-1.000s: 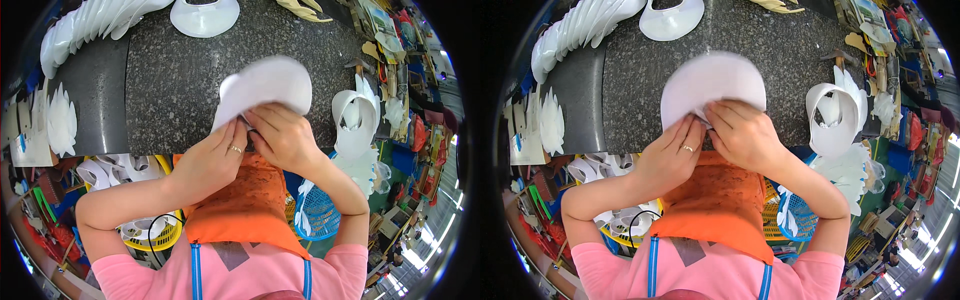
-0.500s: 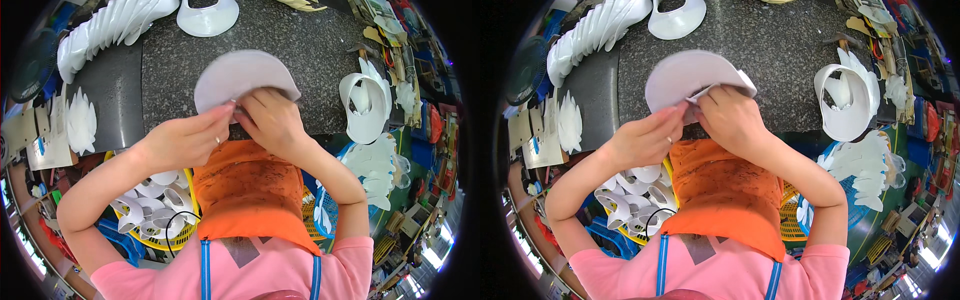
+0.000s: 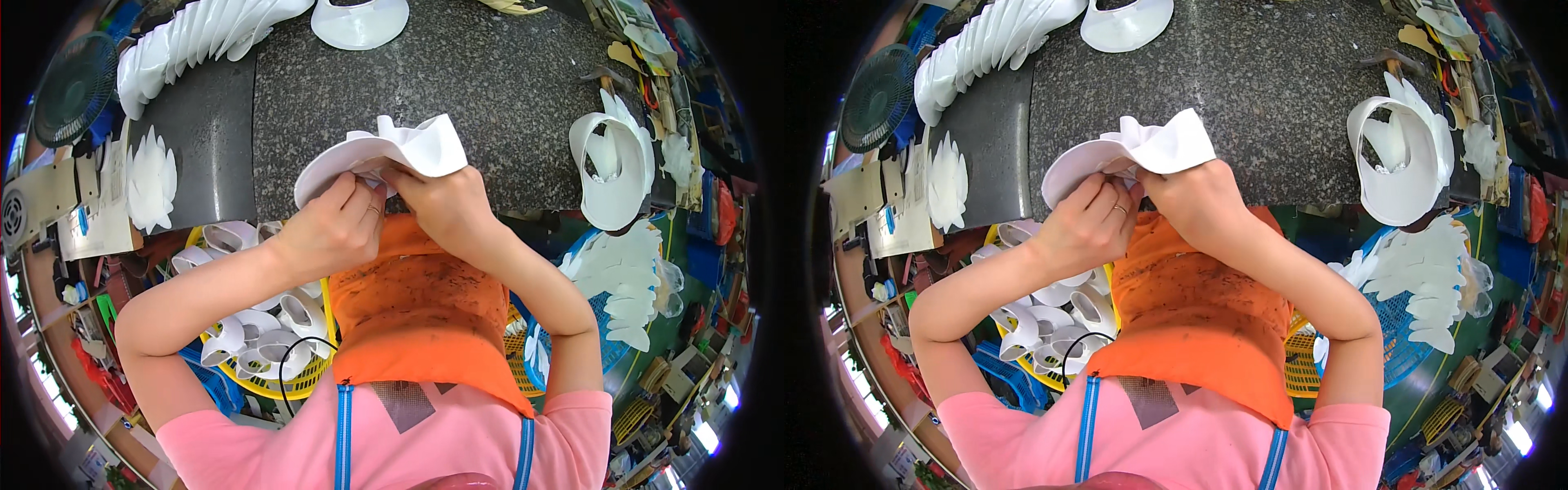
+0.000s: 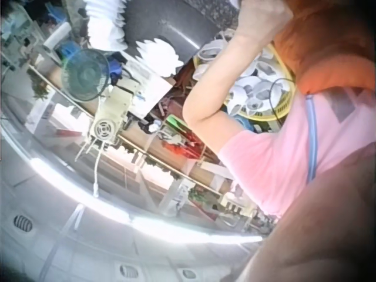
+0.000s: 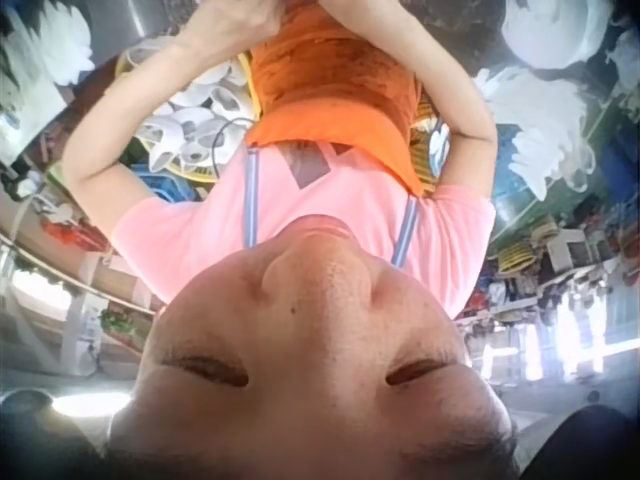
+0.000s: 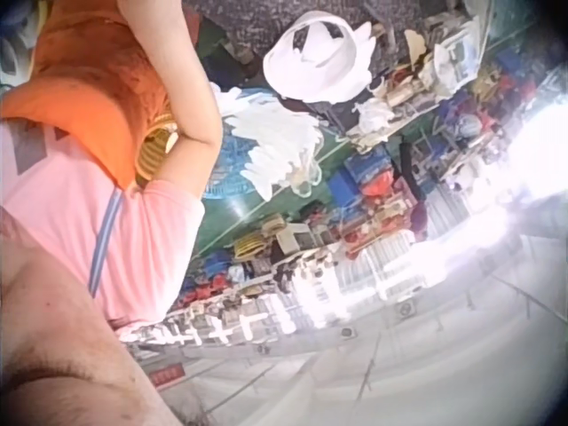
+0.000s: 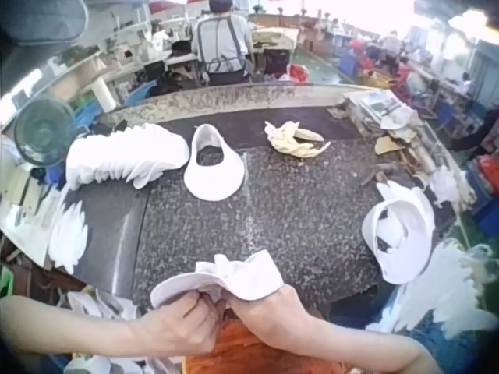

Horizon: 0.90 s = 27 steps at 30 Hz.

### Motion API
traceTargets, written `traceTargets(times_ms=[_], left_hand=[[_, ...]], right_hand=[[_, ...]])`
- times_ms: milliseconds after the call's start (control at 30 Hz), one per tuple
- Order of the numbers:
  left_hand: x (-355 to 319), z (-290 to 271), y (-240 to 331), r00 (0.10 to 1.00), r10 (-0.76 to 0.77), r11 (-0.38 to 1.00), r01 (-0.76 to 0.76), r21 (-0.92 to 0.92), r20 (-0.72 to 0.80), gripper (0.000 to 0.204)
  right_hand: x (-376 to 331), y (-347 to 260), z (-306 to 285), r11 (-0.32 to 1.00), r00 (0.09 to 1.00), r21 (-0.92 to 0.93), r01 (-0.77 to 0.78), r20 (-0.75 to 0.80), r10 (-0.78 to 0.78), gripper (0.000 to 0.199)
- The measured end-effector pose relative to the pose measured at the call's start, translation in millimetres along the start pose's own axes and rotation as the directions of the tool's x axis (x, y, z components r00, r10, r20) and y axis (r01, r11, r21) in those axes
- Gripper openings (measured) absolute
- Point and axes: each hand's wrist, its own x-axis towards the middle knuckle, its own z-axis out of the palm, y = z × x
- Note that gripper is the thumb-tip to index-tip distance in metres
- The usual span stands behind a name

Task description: The person attaches a white leather shoe upper to its lining by folding the edges over and pressing them together by hand. They handle several white shoe uppers and u-shaped lining components, fitting them together one by one at a workstation.

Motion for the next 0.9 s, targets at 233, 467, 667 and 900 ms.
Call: traceTargets(times_ms=[233, 467, 667, 900], left_hand=[[3.5, -36.2, -48.2, 0.976, 0.213, 0.968, -0.218, 0.128, 0.048, 0.042], [-13.2, -44.5, -43.5, 0.908, 0.330, 0.905, -0.382, 0.187, 0.257, 0.045], [-15.6, -26.1, -13.8, 0.992, -0.032, 0.999, 0.027, 0.044, 0.119, 0.040], [-2.2, -12.7, 0.0, 0.994, -0.032, 0.999, 0.032, 0.000, 0.101, 0.032]], right_hand=[[-8.5, -2.6, 9.9, 0.977, 0.980, -0.119, 0.179, -0.063, -0.187, 0.017], [20.1, 4.2, -4.6, 0.995, 0.994, -0.012, 0.103, 0.047, -0.102, 0.011], [38.8, 19.2, -23.2, 0.942, 0.915, 0.020, 0.336, 0.229, -0.332, 0.008], [48.0, 12.9, -8.6, 0.981, 0.973, -0.124, 0.146, 0.198, -0.120, 0.009]])
